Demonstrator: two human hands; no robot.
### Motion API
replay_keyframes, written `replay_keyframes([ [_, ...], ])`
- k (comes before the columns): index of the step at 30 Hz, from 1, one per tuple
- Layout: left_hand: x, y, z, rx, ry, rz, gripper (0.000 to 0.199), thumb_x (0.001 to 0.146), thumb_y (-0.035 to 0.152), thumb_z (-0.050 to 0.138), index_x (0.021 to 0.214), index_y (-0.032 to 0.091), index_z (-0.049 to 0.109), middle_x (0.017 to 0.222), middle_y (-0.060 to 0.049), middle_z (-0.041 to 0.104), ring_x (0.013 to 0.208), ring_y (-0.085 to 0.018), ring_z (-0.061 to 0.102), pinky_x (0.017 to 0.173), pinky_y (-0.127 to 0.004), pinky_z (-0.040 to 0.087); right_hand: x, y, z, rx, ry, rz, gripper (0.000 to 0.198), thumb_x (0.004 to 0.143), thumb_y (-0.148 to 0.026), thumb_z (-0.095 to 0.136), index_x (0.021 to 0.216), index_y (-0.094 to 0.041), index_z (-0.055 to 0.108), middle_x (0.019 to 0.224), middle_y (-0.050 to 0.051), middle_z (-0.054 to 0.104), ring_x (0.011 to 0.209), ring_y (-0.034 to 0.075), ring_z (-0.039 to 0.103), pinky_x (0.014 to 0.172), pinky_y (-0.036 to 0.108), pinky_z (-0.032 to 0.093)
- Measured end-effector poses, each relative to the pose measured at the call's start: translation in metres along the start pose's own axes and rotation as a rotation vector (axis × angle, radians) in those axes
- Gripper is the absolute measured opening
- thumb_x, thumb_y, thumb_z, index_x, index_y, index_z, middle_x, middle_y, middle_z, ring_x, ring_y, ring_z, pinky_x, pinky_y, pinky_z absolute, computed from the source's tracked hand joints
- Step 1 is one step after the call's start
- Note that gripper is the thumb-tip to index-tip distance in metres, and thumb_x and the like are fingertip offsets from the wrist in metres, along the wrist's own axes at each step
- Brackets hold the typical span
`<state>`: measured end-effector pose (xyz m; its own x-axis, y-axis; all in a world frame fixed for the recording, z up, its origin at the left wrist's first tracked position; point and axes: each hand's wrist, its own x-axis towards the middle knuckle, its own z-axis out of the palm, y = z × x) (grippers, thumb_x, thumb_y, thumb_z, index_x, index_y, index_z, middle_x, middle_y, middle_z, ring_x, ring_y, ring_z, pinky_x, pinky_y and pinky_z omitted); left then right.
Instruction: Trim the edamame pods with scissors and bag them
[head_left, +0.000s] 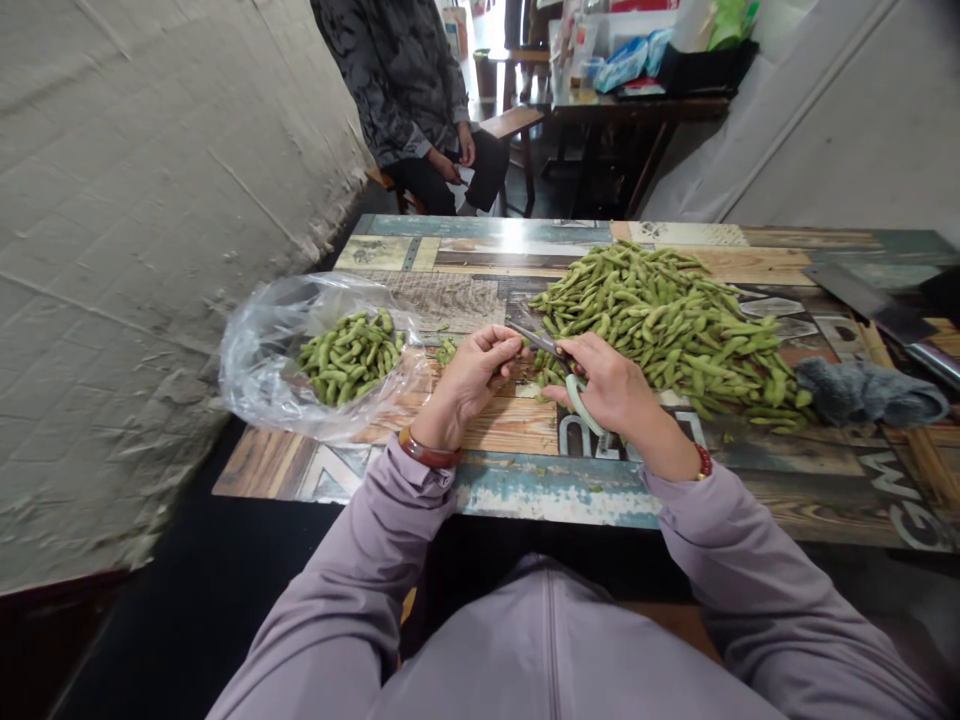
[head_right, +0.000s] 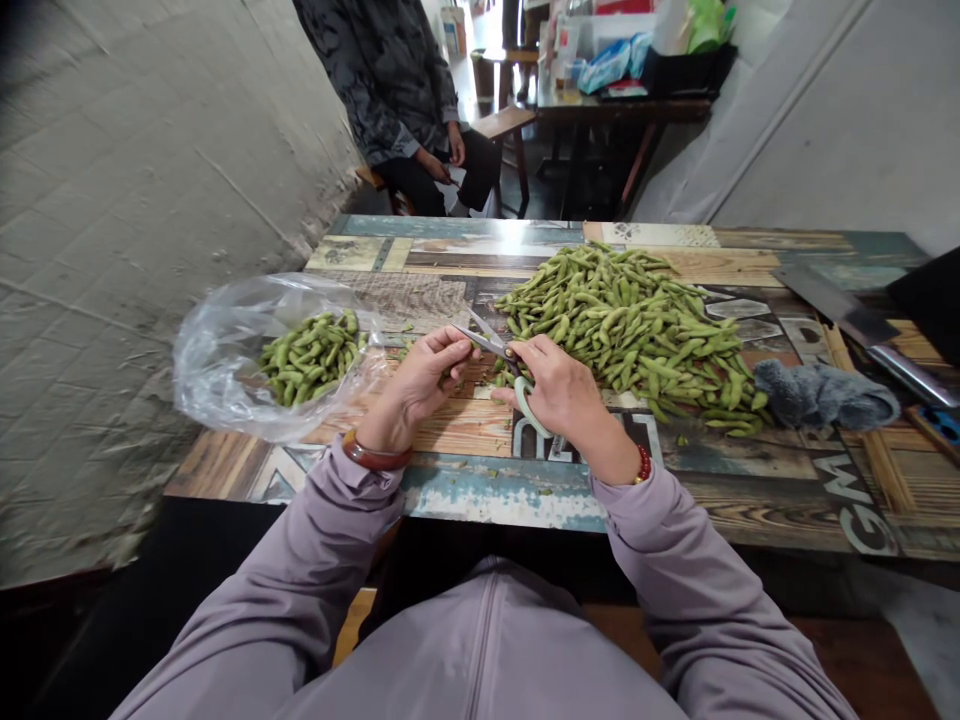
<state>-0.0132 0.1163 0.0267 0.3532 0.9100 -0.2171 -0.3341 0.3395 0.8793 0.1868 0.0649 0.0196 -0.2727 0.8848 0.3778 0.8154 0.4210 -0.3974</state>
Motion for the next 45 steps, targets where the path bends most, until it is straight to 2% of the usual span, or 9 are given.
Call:
replay_keyframes([
  [6,-0.003,-0.001,0.005,0.048,-0.037,0.016,0.03,0.068,0.029,0.083,0.077,0.014,0.058,0.064,0.001,0.061,0.042,-0.001,0.04,0.038,-0.013,0.02,0.001,0.002,0.0,0.028,0.003,-0.005,0.049,0.084,-0.048,0.071,0.121,-0.018,0.061,0.108,0.013,0.065,0.089,0.027,0.066,0.075,0.038,0.054],
  [17,-0.003,0.005,0.003,0.071,0.027,0.035,0.034,0.063,0.031,0.086,0.073,0.015,0.058,0.058,0.007,0.049,0.042,-0.001,0.037,0.038,-0.014,0.023,0.001,0.004,-0.001,0.086,-0.039,-0.045,0.036,0.09,-0.044,0.065,0.115,-0.019,0.063,0.099,0.01,0.064,0.074,0.021,0.062,0.07,0.034,0.051],
  [22,-0.004,0.005,0.003,0.045,0.001,0.014,0.037,0.064,0.033,0.086,0.073,0.015,0.055,0.057,0.007,0.048,0.043,-0.001,0.036,0.038,-0.014,0.021,0.0,0.005,0.001,0.049,-0.052,-0.053,0.034,0.089,-0.041,0.067,0.113,-0.017,0.064,0.097,0.01,0.066,0.08,0.023,0.064,0.07,0.034,0.05],
  [26,-0.004,0.006,0.002,0.043,0.009,-0.004,0.037,0.064,0.033,0.085,0.073,0.015,0.054,0.057,0.007,0.048,0.042,-0.001,0.034,0.039,-0.014,0.02,-0.001,0.007,0.003,0.034,-0.057,-0.061,0.034,0.09,-0.042,0.065,0.114,-0.018,0.065,0.1,0.011,0.067,0.09,0.027,0.066,0.076,0.036,0.052],
  [31,0.002,0.006,-0.004,0.063,0.09,0.017,0.03,0.068,0.028,0.081,0.072,0.016,0.053,0.057,0.007,0.044,0.043,-0.001,0.034,0.04,-0.015,0.022,0.001,0.011,0.004,0.048,0.01,-0.024,0.037,0.09,-0.046,0.064,0.114,-0.018,0.066,0.1,0.013,0.069,0.092,0.028,0.067,0.08,0.039,0.054],
  [35,0.007,0.007,-0.009,-0.023,0.207,0.033,0.024,0.072,0.025,0.073,0.074,0.018,0.05,0.066,0.004,0.056,0.048,-0.004,0.045,0.041,-0.015,0.024,0.004,0.016,0.002,0.084,0.14,0.042,0.038,0.09,-0.048,0.064,0.115,-0.02,0.067,0.097,0.011,0.069,0.089,0.027,0.067,0.081,0.04,0.054],
  [39,0.0,0.011,-0.01,-0.073,0.208,0.082,0.02,0.07,0.019,0.069,0.075,0.018,0.049,0.072,0.002,0.061,0.047,-0.003,0.046,0.039,-0.015,0.02,0.004,0.018,-0.002,0.116,0.194,0.056,0.037,0.088,-0.047,0.065,0.113,-0.02,0.069,0.096,0.012,0.07,0.091,0.029,0.067,0.084,0.042,0.054],
  [42,-0.01,0.025,-0.015,0.026,0.214,0.135,0.019,0.068,0.016,0.067,0.078,0.019,0.051,0.065,0.005,0.057,0.042,-0.003,0.04,0.038,-0.016,0.017,0.004,0.018,-0.003,0.123,0.202,0.049,0.036,0.088,-0.046,0.066,0.112,-0.02,0.069,0.096,0.012,0.07,0.09,0.029,0.067,0.085,0.042,0.053],
  [45,-0.021,0.051,-0.032,0.252,0.329,0.282,0.013,0.073,0.017,0.065,0.078,0.019,0.054,0.059,0.006,0.051,0.04,-0.003,0.036,0.038,-0.016,0.019,0.004,0.017,-0.003,0.123,0.204,0.028,0.037,0.09,-0.045,0.065,0.111,-0.015,0.069,0.096,0.015,0.071,0.089,0.029,0.066,0.083,0.04,0.052],
])
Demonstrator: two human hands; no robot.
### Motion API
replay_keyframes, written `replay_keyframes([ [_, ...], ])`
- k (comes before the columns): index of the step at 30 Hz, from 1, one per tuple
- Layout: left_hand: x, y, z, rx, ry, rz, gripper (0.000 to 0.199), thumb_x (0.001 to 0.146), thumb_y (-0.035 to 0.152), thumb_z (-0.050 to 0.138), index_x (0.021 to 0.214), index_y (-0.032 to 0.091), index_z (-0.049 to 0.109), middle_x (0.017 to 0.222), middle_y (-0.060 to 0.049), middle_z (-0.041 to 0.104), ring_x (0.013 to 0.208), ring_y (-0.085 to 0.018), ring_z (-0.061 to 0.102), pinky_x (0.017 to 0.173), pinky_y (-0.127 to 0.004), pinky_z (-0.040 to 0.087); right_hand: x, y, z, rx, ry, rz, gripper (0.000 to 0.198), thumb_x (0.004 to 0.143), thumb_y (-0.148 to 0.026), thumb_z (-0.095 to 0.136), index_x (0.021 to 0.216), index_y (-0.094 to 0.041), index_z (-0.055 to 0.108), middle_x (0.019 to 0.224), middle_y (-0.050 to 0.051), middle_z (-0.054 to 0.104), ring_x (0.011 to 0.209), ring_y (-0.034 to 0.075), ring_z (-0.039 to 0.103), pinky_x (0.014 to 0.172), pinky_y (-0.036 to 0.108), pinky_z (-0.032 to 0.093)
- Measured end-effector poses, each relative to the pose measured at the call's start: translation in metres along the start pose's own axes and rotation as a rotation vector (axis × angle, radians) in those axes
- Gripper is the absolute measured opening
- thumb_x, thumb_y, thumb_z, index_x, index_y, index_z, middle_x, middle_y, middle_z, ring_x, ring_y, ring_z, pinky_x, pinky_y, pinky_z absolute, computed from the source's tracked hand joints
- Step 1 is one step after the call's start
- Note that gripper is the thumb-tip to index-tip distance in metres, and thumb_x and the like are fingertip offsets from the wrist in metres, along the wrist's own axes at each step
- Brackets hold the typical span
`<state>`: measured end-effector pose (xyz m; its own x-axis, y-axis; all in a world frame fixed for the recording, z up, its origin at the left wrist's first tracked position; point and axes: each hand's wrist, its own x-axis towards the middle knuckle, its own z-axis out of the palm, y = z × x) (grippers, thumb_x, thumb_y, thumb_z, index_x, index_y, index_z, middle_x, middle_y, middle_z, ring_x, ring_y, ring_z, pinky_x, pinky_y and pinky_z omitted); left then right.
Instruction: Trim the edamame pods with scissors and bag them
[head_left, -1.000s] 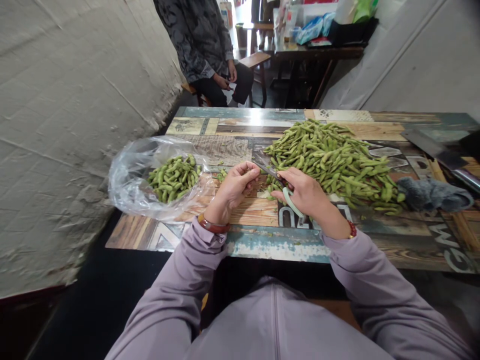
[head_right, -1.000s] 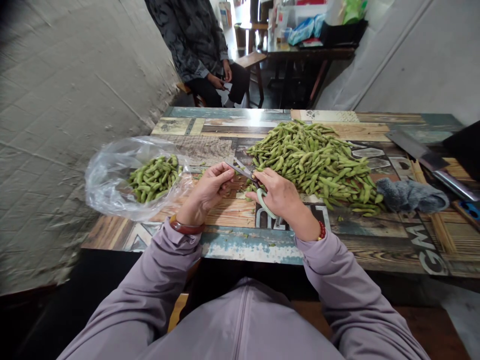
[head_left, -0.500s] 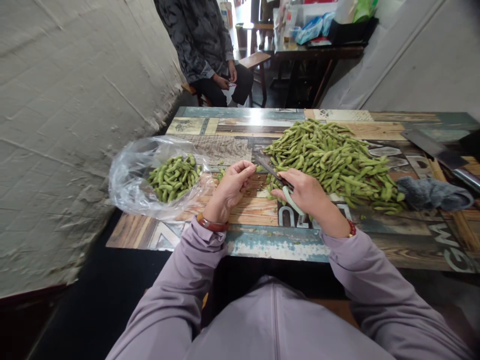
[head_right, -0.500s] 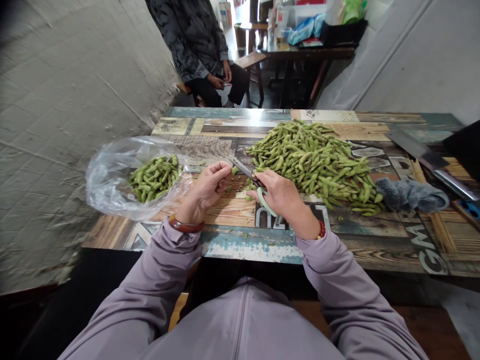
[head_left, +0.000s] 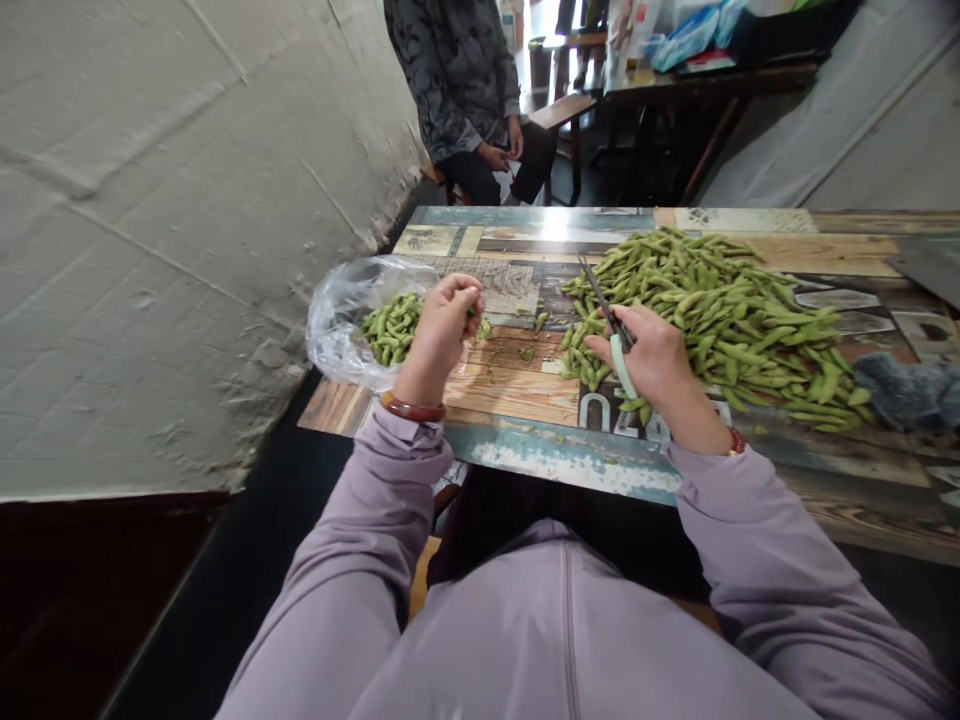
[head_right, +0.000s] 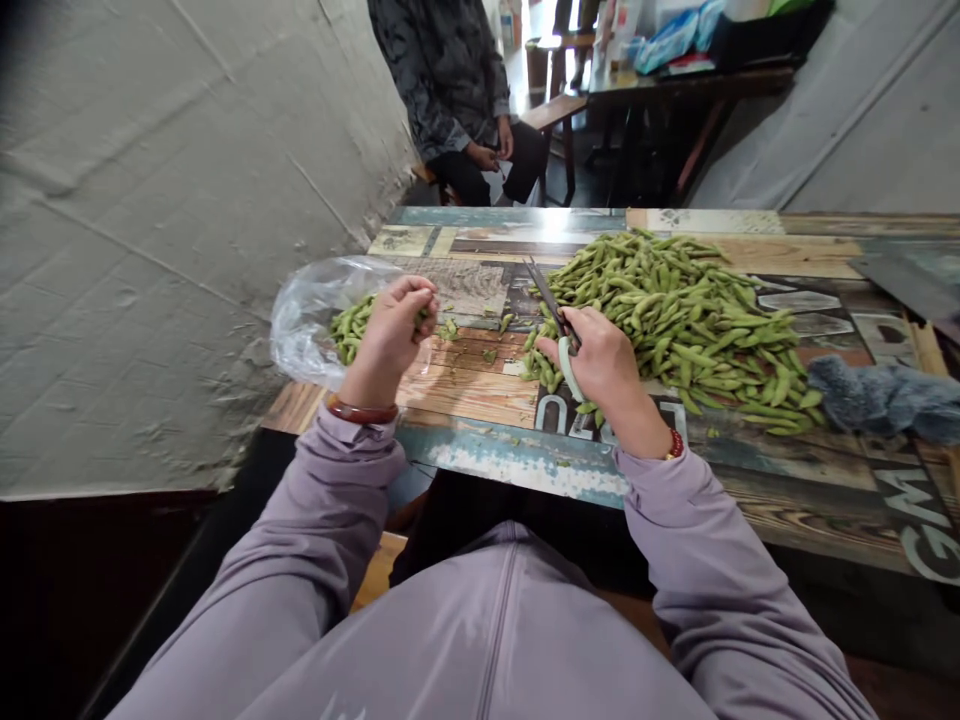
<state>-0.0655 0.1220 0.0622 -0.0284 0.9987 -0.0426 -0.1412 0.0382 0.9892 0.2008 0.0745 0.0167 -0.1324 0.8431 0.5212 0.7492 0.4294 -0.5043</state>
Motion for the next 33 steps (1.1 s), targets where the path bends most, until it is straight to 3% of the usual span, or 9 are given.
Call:
replay_keyframes([
  [4,0.013,0.027,-0.049,0.4,0.224,0.193,0.005,0.079,0.018,0.063,0.078,0.018,0.059,0.06,0.003,0.056,0.049,-0.006,0.044,0.045,-0.016,0.03,0.0,0.0,-0.001,-0.022,0.017,-0.019,0.037,0.092,-0.046,0.062,0.11,-0.014,0.068,0.097,0.016,0.071,0.09,0.03,0.066,0.082,0.04,0.051],
  [7,0.018,0.039,-0.081,0.659,0.237,0.169,0.002,0.079,0.016,0.065,0.078,0.015,0.064,0.069,-0.001,0.064,0.062,-0.009,0.053,0.055,-0.018,0.038,0.0,0.003,-0.001,-0.026,0.033,-0.031,0.038,0.092,-0.047,0.061,0.111,-0.014,0.068,0.093,0.016,0.071,0.09,0.03,0.065,0.082,0.039,0.051],
  [9,0.016,0.043,-0.087,0.746,0.264,0.193,0.0,0.077,0.014,0.066,0.077,0.014,0.066,0.071,-0.002,0.065,0.066,-0.011,0.054,0.061,-0.019,0.04,0.0,0.004,-0.001,-0.014,0.047,-0.021,0.038,0.091,-0.047,0.062,0.11,-0.015,0.069,0.093,0.016,0.071,0.09,0.03,0.065,0.083,0.039,0.051],
  [12,0.006,0.044,-0.069,0.665,0.235,0.194,0.002,0.078,0.016,0.067,0.078,0.014,0.068,0.073,-0.003,0.066,0.069,-0.012,0.058,0.065,-0.021,0.043,0.003,0.004,-0.003,0.014,0.078,0.017,0.037,0.089,-0.049,0.064,0.108,-0.018,0.069,0.092,0.013,0.071,0.09,0.03,0.066,0.083,0.042,0.052],
  [16,-0.013,0.031,-0.012,0.493,-0.024,0.118,0.005,0.075,0.019,0.072,0.079,0.015,0.07,0.074,-0.005,0.068,0.07,-0.014,0.059,0.068,-0.023,0.044,0.009,0.008,-0.011,0.07,0.111,0.077,0.033,0.087,-0.048,0.065,0.106,-0.022,0.07,0.089,0.009,0.071,0.09,0.028,0.067,0.085,0.043,0.053],
  [22,-0.034,-0.012,0.055,0.851,-0.474,0.361,0.008,0.074,0.015,0.069,0.081,0.018,0.073,0.078,-0.005,0.065,0.072,-0.017,0.056,0.071,-0.027,0.043,0.014,0.016,-0.019,0.194,0.192,0.168,0.038,0.087,-0.05,0.063,0.105,-0.017,0.071,0.087,0.008,0.071,0.083,0.025,0.067,0.076,0.039,0.054],
  [27,-0.029,-0.038,0.079,1.062,-0.706,0.649,0.026,0.078,0.01,0.059,0.099,0.018,0.073,0.103,-0.013,0.064,0.096,-0.025,0.059,0.088,-0.037,0.046,0.016,0.012,-0.019,0.219,0.162,0.199,0.036,0.086,-0.046,0.064,0.106,-0.017,0.071,0.089,0.008,0.071,0.083,0.024,0.067,0.074,0.037,0.054],
  [30,-0.019,-0.047,0.085,1.115,-0.761,0.666,0.029,0.075,0.006,0.056,0.094,0.019,0.074,0.101,-0.012,0.064,0.095,-0.025,0.059,0.089,-0.037,0.046,0.016,0.01,-0.018,0.202,0.145,0.195,0.035,0.087,-0.047,0.064,0.106,-0.018,0.07,0.089,0.008,0.071,0.084,0.023,0.067,0.074,0.035,0.054],
  [33,-0.009,-0.053,0.085,1.044,-0.71,0.623,0.023,0.078,0.01,0.057,0.087,0.02,0.075,0.096,-0.011,0.063,0.092,-0.023,0.059,0.085,-0.035,0.047,0.016,0.01,-0.017,0.185,0.157,0.196,0.036,0.088,-0.049,0.063,0.106,-0.018,0.07,0.086,0.007,0.07,0.084,0.023,0.066,0.076,0.035,0.054],
])
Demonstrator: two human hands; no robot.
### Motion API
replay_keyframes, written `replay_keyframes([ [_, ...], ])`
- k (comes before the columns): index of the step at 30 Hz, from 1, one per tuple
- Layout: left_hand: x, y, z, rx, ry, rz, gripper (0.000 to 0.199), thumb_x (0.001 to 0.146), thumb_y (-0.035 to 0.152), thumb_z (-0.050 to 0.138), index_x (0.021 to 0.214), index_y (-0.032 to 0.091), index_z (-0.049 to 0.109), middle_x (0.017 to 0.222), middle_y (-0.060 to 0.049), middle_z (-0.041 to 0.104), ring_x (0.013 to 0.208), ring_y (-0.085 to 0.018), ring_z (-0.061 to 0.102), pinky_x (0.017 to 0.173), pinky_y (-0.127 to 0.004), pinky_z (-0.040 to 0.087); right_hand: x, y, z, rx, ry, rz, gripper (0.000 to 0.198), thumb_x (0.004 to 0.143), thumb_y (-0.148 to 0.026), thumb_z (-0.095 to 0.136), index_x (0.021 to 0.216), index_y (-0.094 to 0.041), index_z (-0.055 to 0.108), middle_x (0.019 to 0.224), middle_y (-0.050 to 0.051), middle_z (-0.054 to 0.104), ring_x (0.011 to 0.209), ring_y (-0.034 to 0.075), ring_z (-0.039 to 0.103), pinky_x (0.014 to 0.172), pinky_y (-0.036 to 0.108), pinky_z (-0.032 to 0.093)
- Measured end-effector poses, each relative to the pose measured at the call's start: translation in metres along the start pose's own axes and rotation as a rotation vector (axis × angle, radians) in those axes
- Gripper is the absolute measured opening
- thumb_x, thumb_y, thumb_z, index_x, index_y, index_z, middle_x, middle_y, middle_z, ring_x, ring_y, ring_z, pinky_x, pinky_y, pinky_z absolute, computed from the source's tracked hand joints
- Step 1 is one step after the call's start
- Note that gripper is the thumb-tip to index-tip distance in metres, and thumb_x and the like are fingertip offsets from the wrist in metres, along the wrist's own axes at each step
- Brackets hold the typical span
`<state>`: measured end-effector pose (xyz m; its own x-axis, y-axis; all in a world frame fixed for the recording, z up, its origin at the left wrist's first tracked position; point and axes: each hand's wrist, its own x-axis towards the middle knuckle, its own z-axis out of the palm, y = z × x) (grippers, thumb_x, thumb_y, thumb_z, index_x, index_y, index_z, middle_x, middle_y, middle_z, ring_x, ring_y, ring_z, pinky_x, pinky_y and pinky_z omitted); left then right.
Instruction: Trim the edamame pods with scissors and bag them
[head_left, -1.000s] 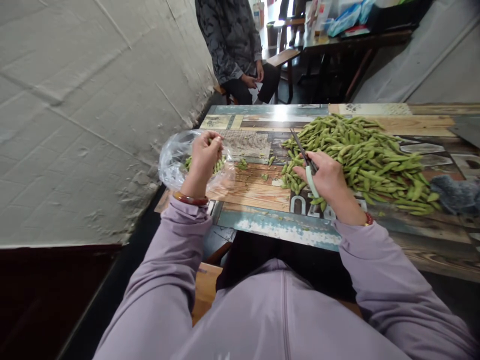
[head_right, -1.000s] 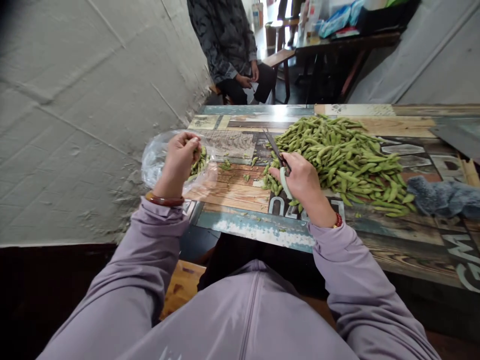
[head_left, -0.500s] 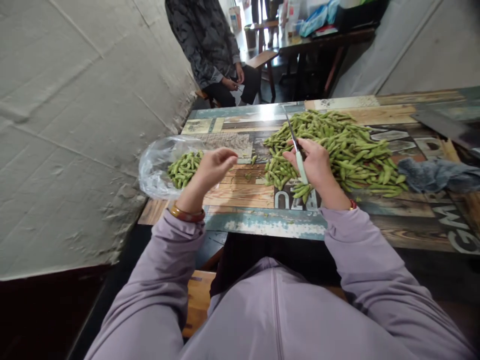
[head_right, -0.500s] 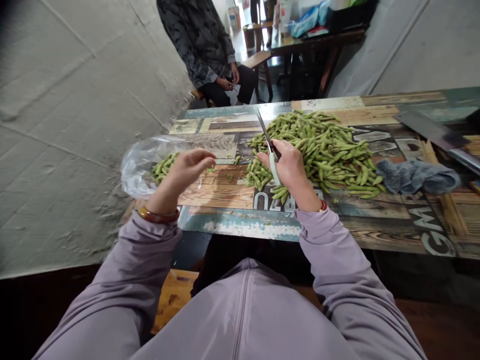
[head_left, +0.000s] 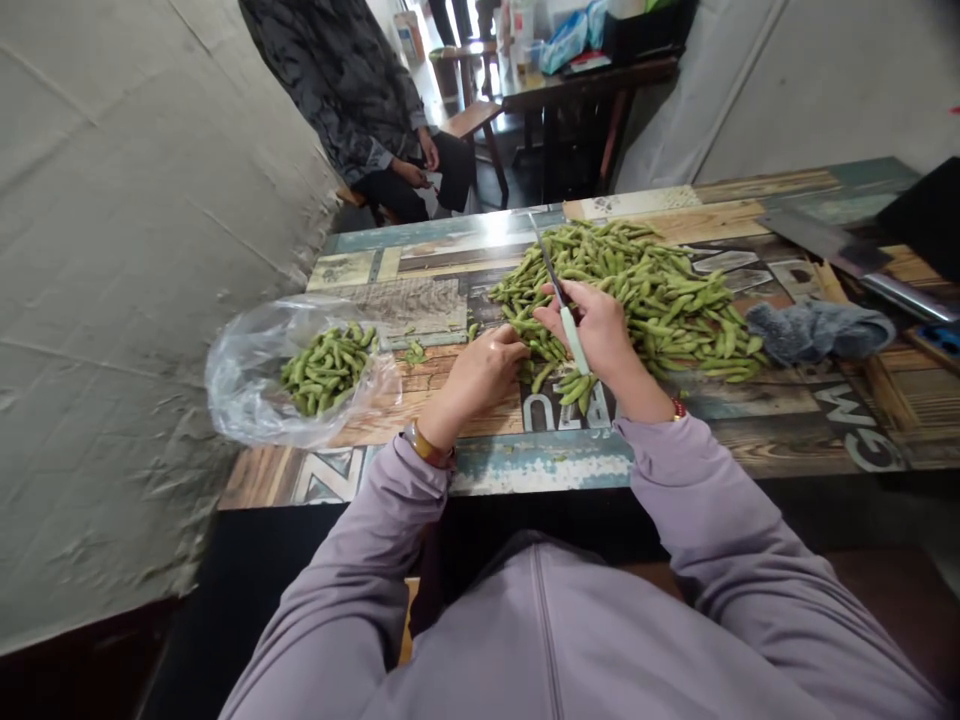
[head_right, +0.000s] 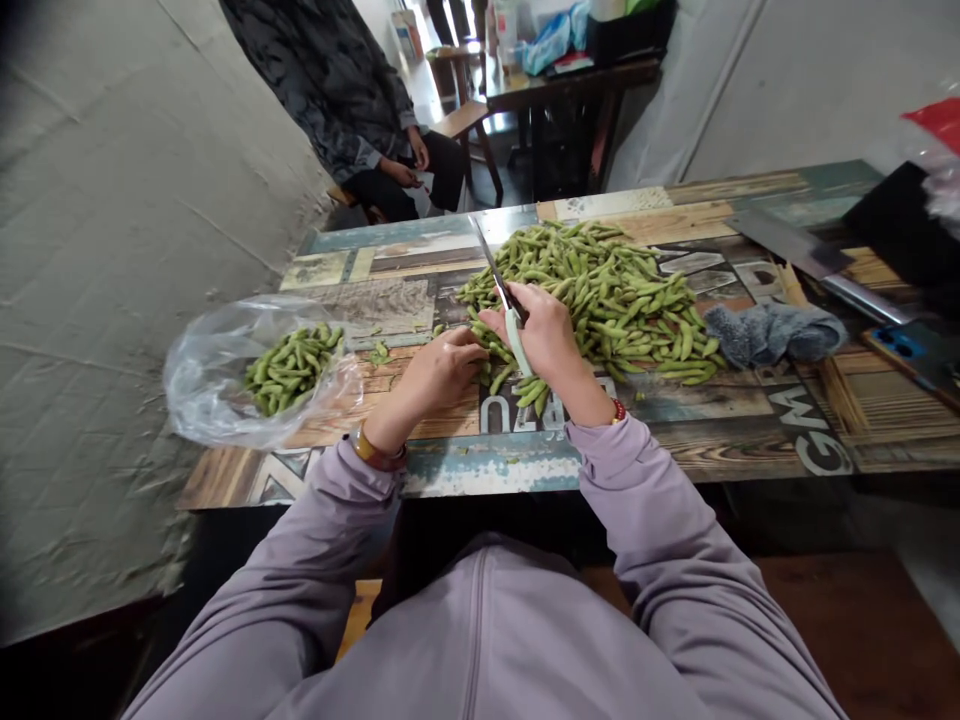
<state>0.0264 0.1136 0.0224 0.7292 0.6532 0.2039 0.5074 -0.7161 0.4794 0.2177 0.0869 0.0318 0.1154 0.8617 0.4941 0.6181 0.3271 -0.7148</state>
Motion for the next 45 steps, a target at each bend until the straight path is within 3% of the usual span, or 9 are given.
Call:
replay_keyframes([
  [3,0.0,-0.01,-0.001,-0.177,0.147,-0.109,0.014,0.079,0.016,0.062,0.082,0.02,0.075,0.093,-0.009,0.062,0.09,-0.021,0.059,0.082,-0.032,0.047,0.001,-0.001,-0.001,-0.003,0.012,-0.007,0.036,0.088,-0.051,0.063,0.102,-0.018,0.07,0.084,0.006,0.07,0.082,0.023,0.066,0.077,0.036,0.054],
  [6,-0.003,-0.016,-0.008,-0.502,0.264,-0.261,0.008,0.076,0.023,0.07,0.079,0.018,0.075,0.086,-0.006,0.063,0.083,-0.018,0.058,0.073,-0.027,0.046,0.0,-0.006,-0.001,-0.011,-0.015,-0.024,0.034,0.088,-0.052,0.062,0.098,-0.02,0.07,0.086,0.007,0.071,0.082,0.023,0.066,0.08,0.038,0.054],
  [10,-0.011,-0.015,-0.02,-1.016,0.231,-0.437,0.022,0.075,0.035,0.075,0.087,0.017,0.073,0.078,-0.003,0.066,0.054,-0.008,0.047,0.05,-0.021,0.035,-0.005,-0.014,0.001,-0.044,-0.085,-0.048,0.032,0.089,-0.049,0.063,0.103,-0.022,0.07,0.085,0.006,0.071,0.084,0.024,0.067,0.081,0.038,0.054],
  [13,-0.014,-0.01,-0.028,-1.182,0.215,-0.444,0.029,0.074,0.034,0.078,0.096,0.017,0.071,0.078,-0.002,0.067,0.048,-0.004,0.042,0.043,-0.018,0.03,-0.009,-0.017,0.003,-0.082,-0.129,-0.084,0.03,0.088,-0.046,0.066,0.105,-0.022,0.07,0.086,0.007,0.07,0.084,0.024,0.067,0.08,0.038,0.054],
  [18,-0.016,-0.004,-0.032,-1.322,0.184,-0.424,0.03,0.078,0.035,0.075,0.1,0.016,0.068,0.082,-0.002,0.065,0.055,-0.007,0.055,0.048,-0.019,0.045,-0.013,-0.017,0.007,-0.106,-0.193,-0.151,0.032,0.088,-0.042,0.067,0.111,-0.019,0.068,0.091,0.009,0.07,0.086,0.025,0.068,0.079,0.038,0.056],
  [21,-0.017,-0.007,-0.03,-1.325,0.194,-0.387,0.032,0.08,0.037,0.074,0.102,0.015,0.066,0.076,0.0,0.062,0.054,-0.008,0.056,0.049,-0.02,0.048,-0.015,-0.017,0.008,-0.117,-0.203,-0.19,0.033,0.088,-0.039,0.068,0.113,-0.018,0.067,0.093,0.01,0.07,0.089,0.026,0.068,0.08,0.038,0.056],
  [27,-0.018,-0.014,-0.026,-1.129,0.25,-0.388,0.031,0.084,0.045,0.069,0.083,0.015,0.062,0.057,0.003,0.053,0.046,-0.006,0.047,0.04,-0.016,0.033,-0.02,-0.021,0.01,-0.177,-0.306,-0.206,0.037,0.083,-0.036,0.074,0.116,-0.02,0.065,0.1,0.009,0.067,0.086,0.025,0.067,0.078,0.038,0.056],
  [34,-0.017,-0.012,-0.025,-1.018,0.25,-0.37,0.034,0.081,0.047,0.071,0.078,0.014,0.065,0.055,0.004,0.051,0.045,-0.006,0.044,0.042,-0.019,0.033,-0.021,-0.025,0.009,-0.228,-0.384,-0.188,0.05,0.078,-0.035,0.08,0.122,-0.021,0.061,0.108,0.01,0.064,0.091,0.025,0.065,0.078,0.037,0.055],
  [45,-0.017,-0.007,-0.025,-0.964,0.233,-0.332,0.028,0.082,0.04,0.068,0.074,0.014,0.064,0.057,0.004,0.049,0.048,-0.006,0.042,0.048,-0.02,0.034,-0.022,-0.02,0.01,-0.194,-0.403,-0.228,0.043,0.082,-0.035,0.076,0.118,-0.017,0.06,0.101,0.01,0.062,0.083,0.022,0.061,0.073,0.035,0.052],
])
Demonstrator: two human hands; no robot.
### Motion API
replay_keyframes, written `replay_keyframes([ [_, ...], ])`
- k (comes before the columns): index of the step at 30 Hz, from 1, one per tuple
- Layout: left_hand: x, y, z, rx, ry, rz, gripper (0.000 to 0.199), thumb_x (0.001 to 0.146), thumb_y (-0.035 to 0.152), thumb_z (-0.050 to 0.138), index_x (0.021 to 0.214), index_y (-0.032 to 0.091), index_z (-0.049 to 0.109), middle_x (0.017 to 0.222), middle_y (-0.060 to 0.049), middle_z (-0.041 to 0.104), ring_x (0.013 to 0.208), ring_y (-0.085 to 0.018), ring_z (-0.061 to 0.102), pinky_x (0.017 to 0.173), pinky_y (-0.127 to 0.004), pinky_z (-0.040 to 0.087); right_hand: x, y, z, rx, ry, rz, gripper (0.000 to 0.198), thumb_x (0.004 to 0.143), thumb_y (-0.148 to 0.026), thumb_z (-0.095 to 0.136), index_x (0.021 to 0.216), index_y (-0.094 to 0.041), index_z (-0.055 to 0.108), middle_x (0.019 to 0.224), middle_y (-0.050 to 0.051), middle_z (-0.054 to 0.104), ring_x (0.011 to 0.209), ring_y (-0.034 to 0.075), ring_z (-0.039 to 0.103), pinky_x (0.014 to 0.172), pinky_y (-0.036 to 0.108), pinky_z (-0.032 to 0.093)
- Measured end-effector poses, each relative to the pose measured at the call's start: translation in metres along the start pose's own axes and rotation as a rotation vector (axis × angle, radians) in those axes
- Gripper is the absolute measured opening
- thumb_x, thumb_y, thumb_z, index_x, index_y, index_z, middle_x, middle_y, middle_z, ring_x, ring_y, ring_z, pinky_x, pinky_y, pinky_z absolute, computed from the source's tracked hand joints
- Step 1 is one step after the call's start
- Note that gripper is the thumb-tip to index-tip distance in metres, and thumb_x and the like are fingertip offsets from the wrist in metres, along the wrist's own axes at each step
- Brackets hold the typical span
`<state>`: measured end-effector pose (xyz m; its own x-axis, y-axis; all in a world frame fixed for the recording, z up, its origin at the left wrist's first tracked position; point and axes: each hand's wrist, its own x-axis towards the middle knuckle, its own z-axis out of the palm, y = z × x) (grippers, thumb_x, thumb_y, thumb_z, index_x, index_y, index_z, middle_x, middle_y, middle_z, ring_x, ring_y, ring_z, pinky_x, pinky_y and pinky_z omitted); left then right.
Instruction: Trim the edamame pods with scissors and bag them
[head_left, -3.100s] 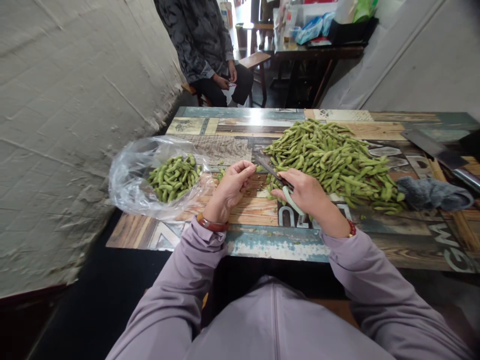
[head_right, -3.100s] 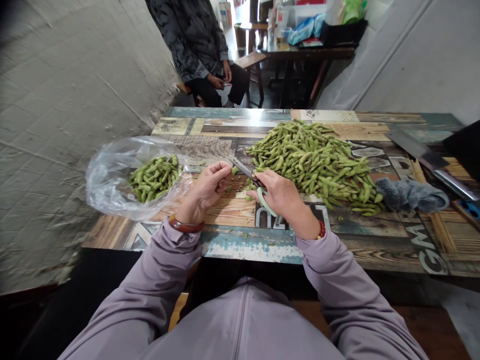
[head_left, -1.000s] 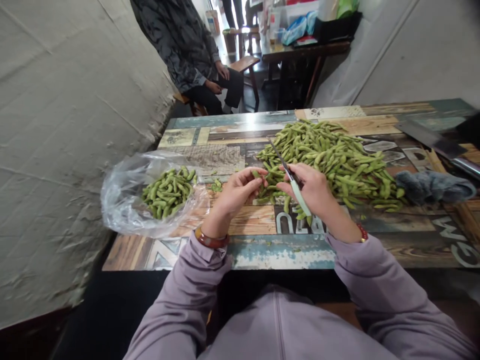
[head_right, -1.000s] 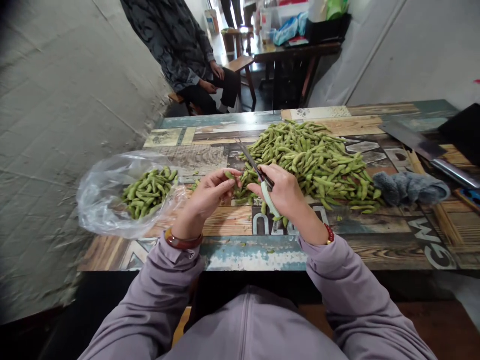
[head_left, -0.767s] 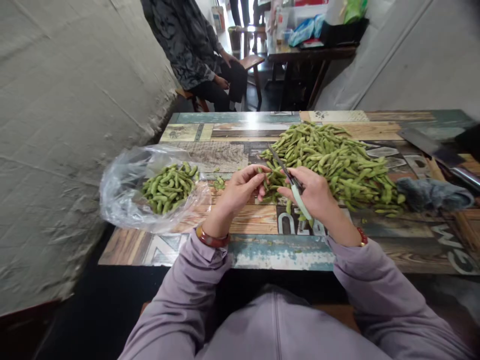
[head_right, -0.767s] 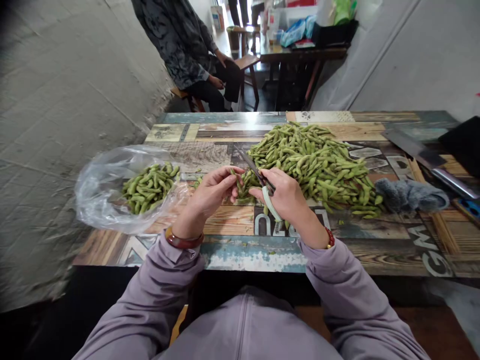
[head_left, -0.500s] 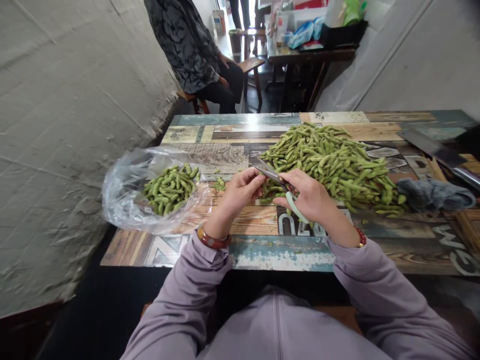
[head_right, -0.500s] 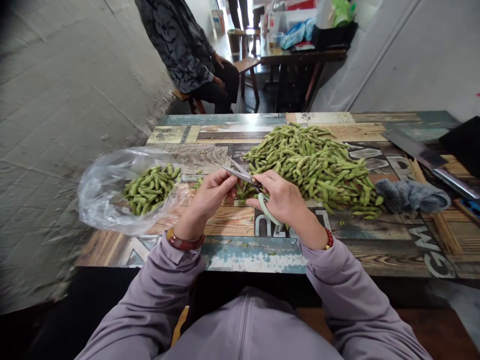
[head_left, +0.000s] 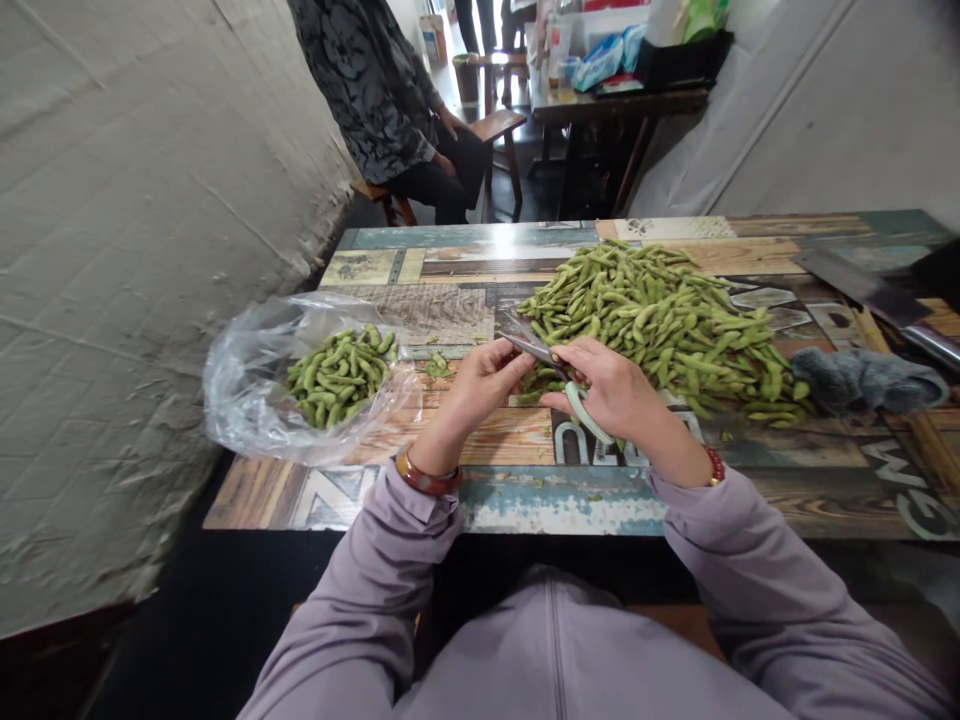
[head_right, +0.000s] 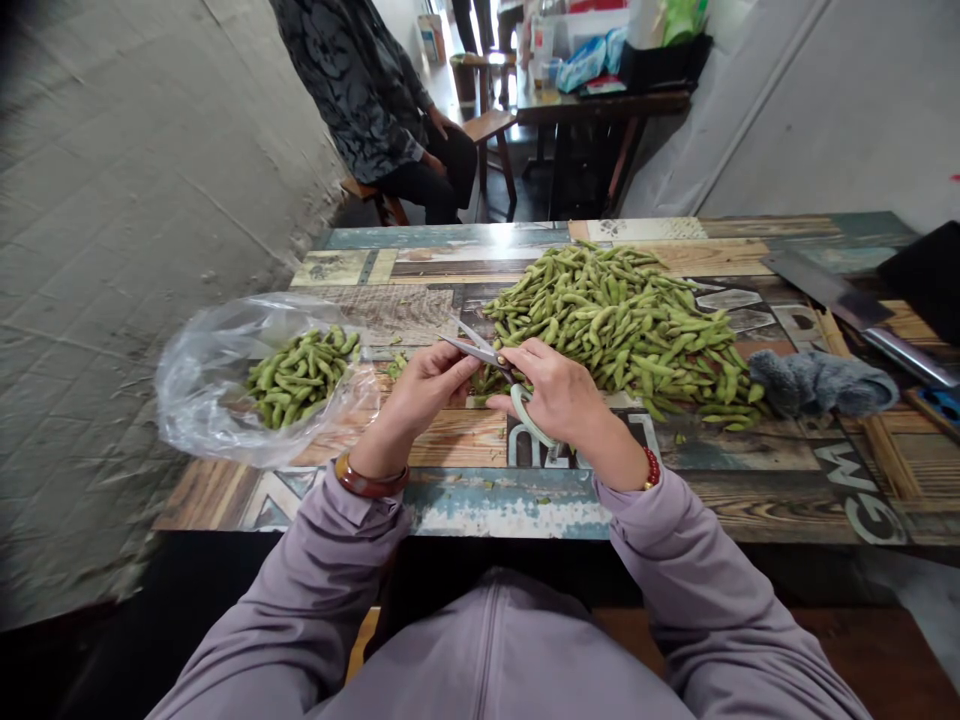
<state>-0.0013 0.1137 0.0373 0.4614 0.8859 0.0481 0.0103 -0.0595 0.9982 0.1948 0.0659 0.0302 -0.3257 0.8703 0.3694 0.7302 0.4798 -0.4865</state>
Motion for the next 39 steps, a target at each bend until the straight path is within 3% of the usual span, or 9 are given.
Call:
replay_keyframes([
  [12,-0.001,-0.001,-0.009,-0.09,-0.049,-0.104,0.033,0.079,0.045,0.072,0.072,0.013,0.066,0.056,0.003,0.048,0.047,-0.005,0.035,0.044,-0.021,0.023,0.001,0.003,0.0,0.012,-0.017,-0.048,0.032,0.087,-0.033,0.069,0.114,-0.017,0.062,0.096,0.009,0.062,0.074,0.02,0.059,0.067,0.032,0.048],
  [19,0.001,-0.004,-0.016,-0.082,-0.081,-0.168,0.035,0.077,0.046,0.075,0.084,0.012,0.071,0.058,0.003,0.053,0.045,-0.004,0.033,0.043,-0.02,0.021,0.0,0.006,-0.002,-0.04,-0.062,-0.049,0.027,0.089,-0.035,0.067,0.109,-0.018,0.065,0.092,0.007,0.063,0.072,0.019,0.059,0.067,0.031,0.046],
  [25,0.002,-0.003,-0.017,-0.079,-0.118,-0.172,0.035,0.077,0.045,0.076,0.071,0.012,0.065,0.057,0.003,0.053,0.043,-0.003,0.037,0.041,-0.017,0.025,0.0,0.012,0.0,0.011,-0.077,-0.053,0.026,0.088,-0.036,0.068,0.107,-0.018,0.068,0.094,0.009,0.068,0.086,0.024,0.067,0.076,0.034,0.051],
  [29,0.003,-0.002,-0.016,-0.236,-0.02,-0.202,0.032,0.072,0.04,0.081,0.08,0.012,0.067,0.057,0.002,0.058,0.044,-0.005,0.048,0.043,-0.016,0.035,0.001,0.015,0.002,0.002,0.01,0.002,0.031,0.086,-0.038,0.071,0.111,-0.019,0.067,0.097,0.01,0.069,0.09,0.026,0.068,0.081,0.037,0.053],
  [33,0.005,-0.002,-0.015,-0.452,0.109,-0.213,0.026,0.072,0.027,0.082,0.087,0.012,0.066,0.064,-0.002,0.067,0.053,-0.007,0.06,0.054,-0.016,0.049,0.002,0.014,0.002,-0.035,0.106,0.087,0.04,0.083,-0.044,0.073,0.114,-0.019,0.066,0.099,0.01,0.067,0.09,0.027,0.067,0.079,0.038,0.055],
  [39,0.009,-0.005,-0.012,-0.667,0.254,-0.212,0.016,0.073,0.01,0.077,0.079,0.013,0.062,0.07,0.0,0.067,0.064,-0.006,0.067,0.061,-0.013,0.054,0.001,0.002,0.0,-0.034,0.049,0.086,0.046,0.082,-0.041,0.075,0.117,-0.014,0.063,0.102,0.011,0.064,0.078,0.021,0.064,0.074,0.035,0.054],
])
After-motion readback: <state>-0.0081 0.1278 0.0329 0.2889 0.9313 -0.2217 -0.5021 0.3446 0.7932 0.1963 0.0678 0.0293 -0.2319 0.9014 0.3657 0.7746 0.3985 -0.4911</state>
